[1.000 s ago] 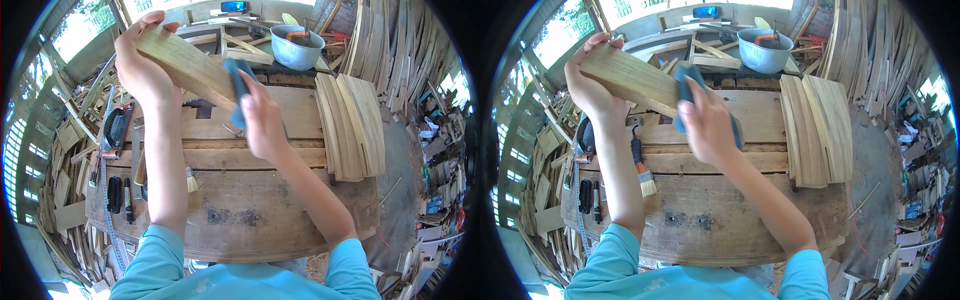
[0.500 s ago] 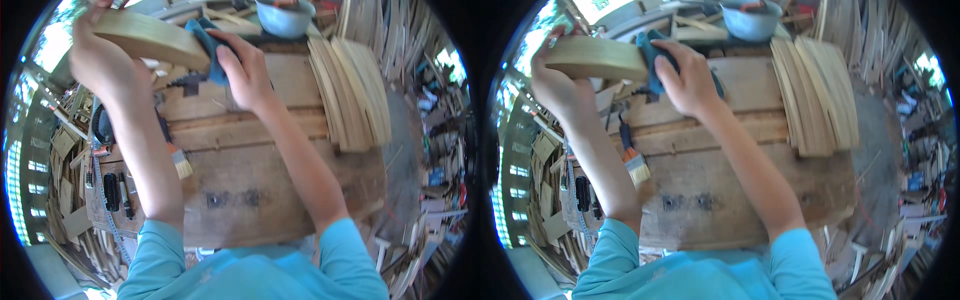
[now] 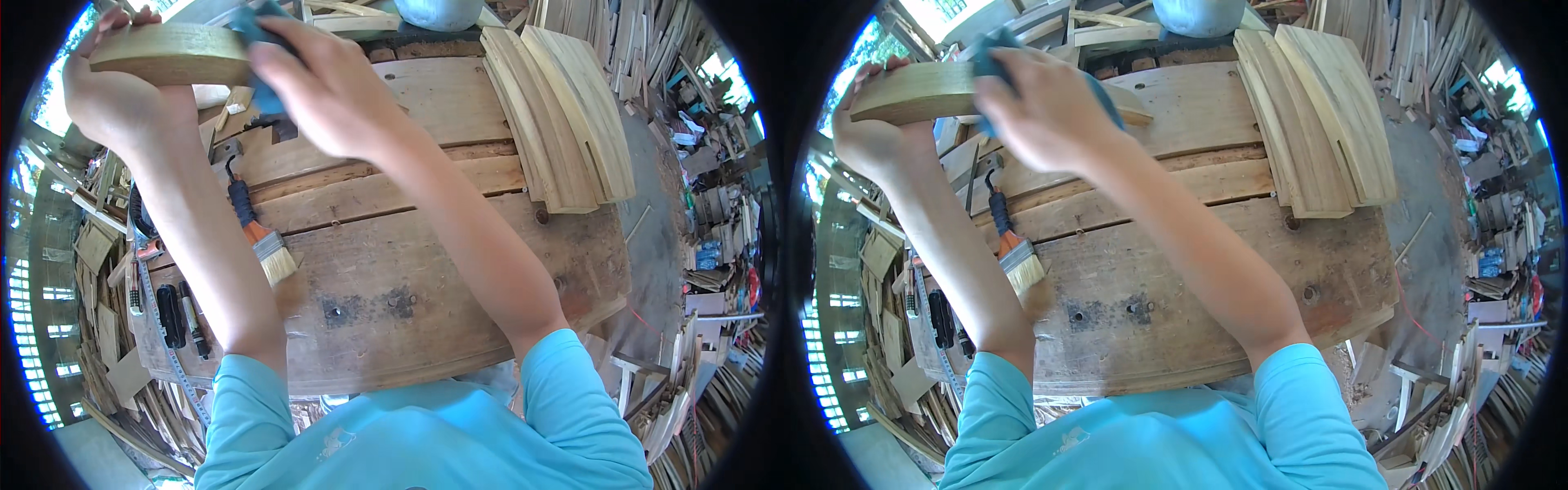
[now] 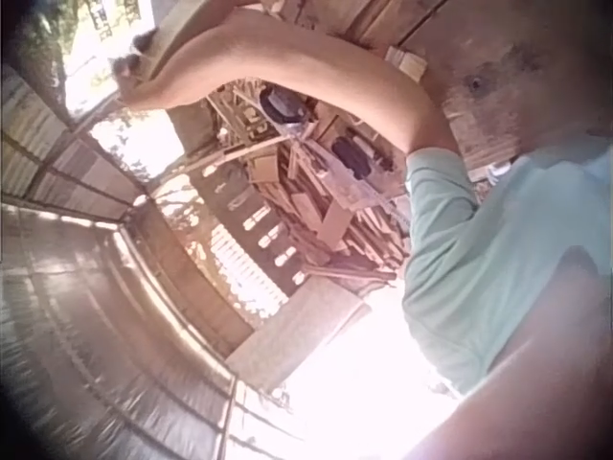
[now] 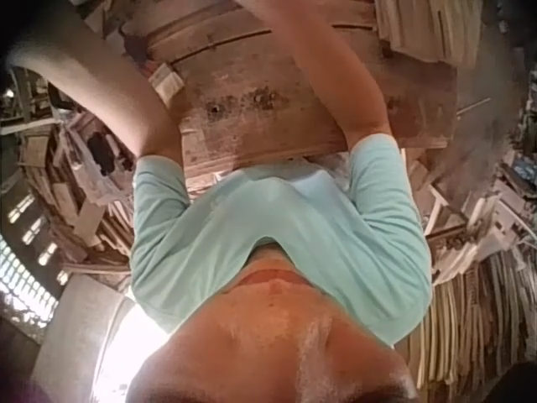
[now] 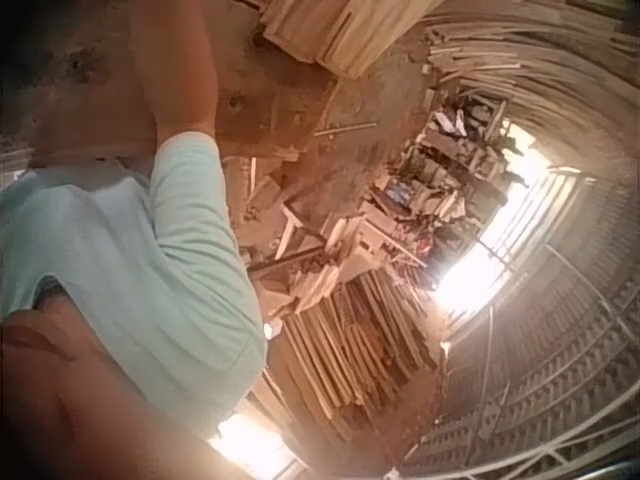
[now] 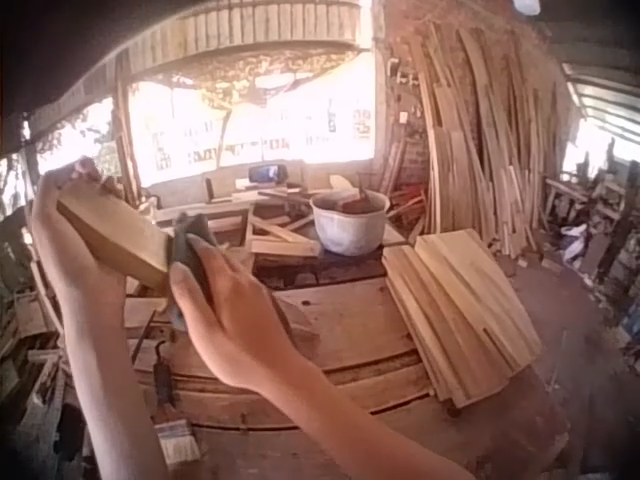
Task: Marking, carving with a chisel and mallet, rasping, and sanding a wooden workpiece.
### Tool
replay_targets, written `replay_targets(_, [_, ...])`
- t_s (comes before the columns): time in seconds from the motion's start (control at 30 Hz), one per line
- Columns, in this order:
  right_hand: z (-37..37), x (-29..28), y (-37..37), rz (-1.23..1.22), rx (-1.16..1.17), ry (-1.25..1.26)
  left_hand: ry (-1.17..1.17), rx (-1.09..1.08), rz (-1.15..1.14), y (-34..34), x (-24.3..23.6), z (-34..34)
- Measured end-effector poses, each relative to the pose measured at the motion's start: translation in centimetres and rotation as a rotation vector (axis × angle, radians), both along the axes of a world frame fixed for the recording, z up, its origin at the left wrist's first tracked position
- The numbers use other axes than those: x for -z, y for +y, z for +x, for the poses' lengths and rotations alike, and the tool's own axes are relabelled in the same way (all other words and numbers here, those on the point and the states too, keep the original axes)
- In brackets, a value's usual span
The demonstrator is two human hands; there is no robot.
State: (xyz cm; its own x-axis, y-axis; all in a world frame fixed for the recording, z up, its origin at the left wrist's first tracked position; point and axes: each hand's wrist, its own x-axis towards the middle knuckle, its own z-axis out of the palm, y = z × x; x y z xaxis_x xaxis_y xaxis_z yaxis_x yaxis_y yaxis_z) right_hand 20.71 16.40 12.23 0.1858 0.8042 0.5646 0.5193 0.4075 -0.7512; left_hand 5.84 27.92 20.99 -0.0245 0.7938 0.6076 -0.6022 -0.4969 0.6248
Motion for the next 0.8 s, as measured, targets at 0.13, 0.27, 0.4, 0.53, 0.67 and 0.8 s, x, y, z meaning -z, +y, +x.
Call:
replay_targets(0.13, [-2.3, -1.3, -0.3, 0.507, 0.136, -0.006, 0.121, -0.237, 0.100, -4.6, 0.1, 3.0])
replay_targets(0.27, [1.4, 1.1, 0.2, 0.079, 0.086, 0.102, 0.044, -0.248, 0.039, -4.2, -0.1, 2.3])
replay_targets(0.4, [8.4, 10.2, 2.4, -0.014, 0.142, 0.059, -0.032, -0.209, -0.001, -3.4, -0.1, 2.7])
replay_targets(0.53, [9.8, 11.4, 1.9, -0.131, 0.259, 0.044, -0.113, -0.025, 0.035, -0.6, 0.4, 1.0])
replay_targets(0.67, [11.4, 9.3, 0.7, 0.017, 0.472, -0.048, -0.088, -0.033, -0.046, -1.8, 1.0, 3.2])
replay_targets(0.8, [7.9, 2.2, -4.5, 0.156, 0.570, -0.178, -0.091, 0.019, -0.016, 0.9, 1.3, 0.8])
